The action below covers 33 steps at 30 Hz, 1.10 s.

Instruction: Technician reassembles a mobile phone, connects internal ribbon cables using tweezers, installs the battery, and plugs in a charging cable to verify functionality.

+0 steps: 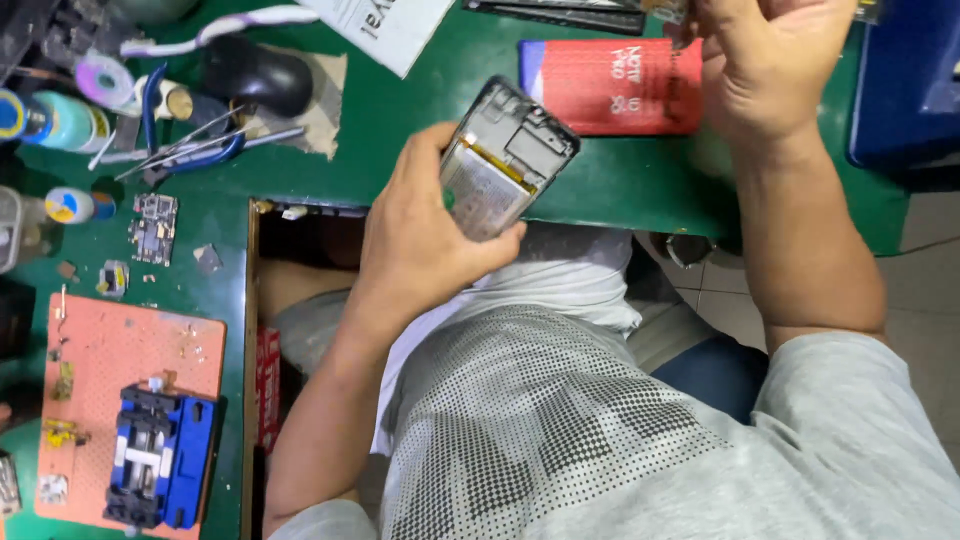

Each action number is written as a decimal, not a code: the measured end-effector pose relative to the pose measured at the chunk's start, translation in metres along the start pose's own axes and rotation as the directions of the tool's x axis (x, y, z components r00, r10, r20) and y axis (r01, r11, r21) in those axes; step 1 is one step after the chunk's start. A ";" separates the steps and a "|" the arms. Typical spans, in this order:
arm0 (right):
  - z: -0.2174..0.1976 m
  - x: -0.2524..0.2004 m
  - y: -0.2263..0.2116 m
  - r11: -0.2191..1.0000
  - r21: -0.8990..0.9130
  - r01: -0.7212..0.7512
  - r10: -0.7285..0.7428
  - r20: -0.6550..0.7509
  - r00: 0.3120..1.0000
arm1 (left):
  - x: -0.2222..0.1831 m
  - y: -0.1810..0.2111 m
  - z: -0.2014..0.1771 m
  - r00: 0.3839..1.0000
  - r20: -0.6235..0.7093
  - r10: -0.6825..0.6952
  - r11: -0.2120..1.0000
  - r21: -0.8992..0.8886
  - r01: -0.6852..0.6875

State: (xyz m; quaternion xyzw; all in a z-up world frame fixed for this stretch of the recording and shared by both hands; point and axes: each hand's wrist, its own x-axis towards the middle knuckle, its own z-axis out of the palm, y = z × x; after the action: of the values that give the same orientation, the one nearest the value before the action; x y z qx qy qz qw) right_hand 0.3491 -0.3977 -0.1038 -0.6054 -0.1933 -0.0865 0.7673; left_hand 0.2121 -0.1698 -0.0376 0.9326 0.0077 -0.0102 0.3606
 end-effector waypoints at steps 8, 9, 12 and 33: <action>0.047 -0.069 -0.037 0.985 -0.054 -0.165 0.173 0.413 0.894 | -0.100 -0.043 0.033 0.965 0.101 -0.243 0.364 -0.912 0.188; 0.048 -0.080 -0.033 0.981 -0.133 -0.141 0.185 0.427 0.885 | -0.108 -0.045 0.036 0.969 0.072 -0.238 0.381 -0.910 0.162; 0.072 -0.093 -0.047 0.956 -0.286 -0.066 0.215 0.530 0.820 | -0.127 -0.048 0.043 0.961 0.069 -0.269 0.362 -0.917 0.167; 0.122 -0.107 -0.043 0.950 -0.260 0.171 0.118 0.810 0.575 | -0.141 -0.061 0.027 0.959 0.126 -0.253 0.438 -0.869 0.229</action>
State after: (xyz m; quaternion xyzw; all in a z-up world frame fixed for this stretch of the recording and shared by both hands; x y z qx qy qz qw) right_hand 0.2122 -0.3018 -0.0852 -0.6861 -0.5180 0.1612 0.4847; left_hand 0.0691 -0.1434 -0.0950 0.6056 0.1486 -0.0452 0.7804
